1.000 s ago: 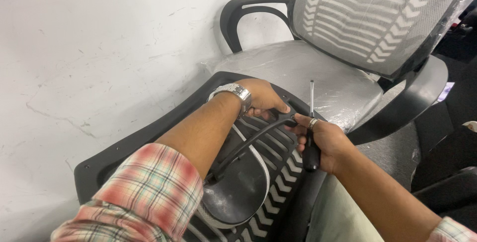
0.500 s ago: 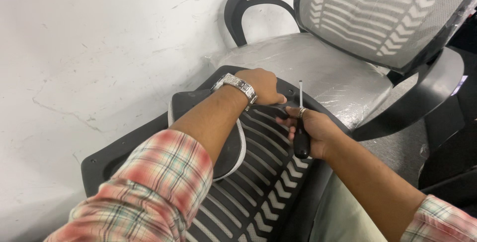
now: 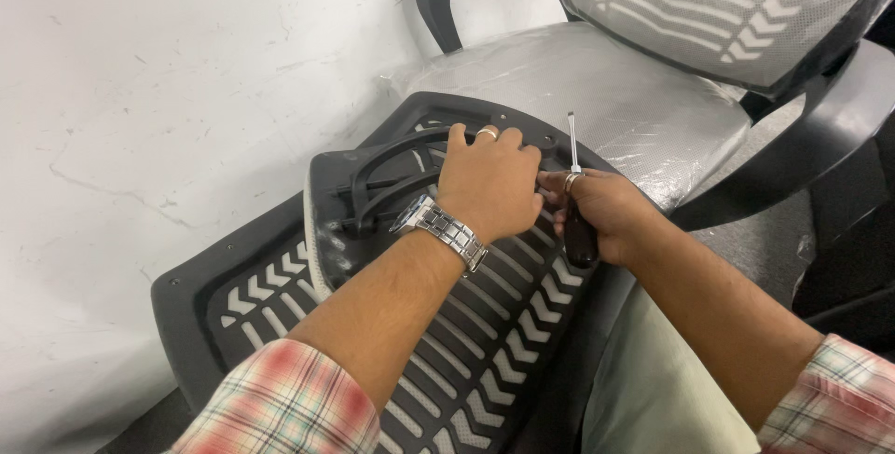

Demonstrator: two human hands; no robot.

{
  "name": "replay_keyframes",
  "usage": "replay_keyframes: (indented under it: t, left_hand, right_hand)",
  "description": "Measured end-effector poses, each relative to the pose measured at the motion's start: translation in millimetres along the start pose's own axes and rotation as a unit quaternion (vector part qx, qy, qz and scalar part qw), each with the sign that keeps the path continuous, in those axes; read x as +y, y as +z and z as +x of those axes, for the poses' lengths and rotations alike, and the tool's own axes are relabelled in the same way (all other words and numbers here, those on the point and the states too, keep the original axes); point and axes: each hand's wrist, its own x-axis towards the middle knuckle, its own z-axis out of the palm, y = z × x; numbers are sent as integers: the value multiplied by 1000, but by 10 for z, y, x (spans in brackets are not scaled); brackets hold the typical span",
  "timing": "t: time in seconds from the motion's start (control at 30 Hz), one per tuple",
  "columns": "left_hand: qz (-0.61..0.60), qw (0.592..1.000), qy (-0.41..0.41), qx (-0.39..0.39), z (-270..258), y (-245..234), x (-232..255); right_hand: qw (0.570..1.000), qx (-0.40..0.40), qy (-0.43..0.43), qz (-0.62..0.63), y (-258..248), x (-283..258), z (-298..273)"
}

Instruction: The person uses a screwdriver to remove screws from a chair headrest and detaches it from the chair back. They then place the headrest aside and continue to work on the chair back.

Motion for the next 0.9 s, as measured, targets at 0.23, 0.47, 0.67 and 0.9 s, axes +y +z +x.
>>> replay_keyframes:
  t: [0.23,0.47,0.67,0.9]
  left_hand:
    - [-11,1000,-1,-19,-46,172,-52]
    - [-15,999,-16,37,-174,204,-43]
    - [-24,998,-39,45,-205,142,-81]
    - [-167,974,-10,154,-337,201,116]
  right_hand:
    - [999,-8,2,49,-59,-12,-158]
    - [996,-9,35,84,-191,116,-311]
    - [996,-11,-16,-87,-192,191,-237]
    - [919,182,-120,-329,-55,233,-164]
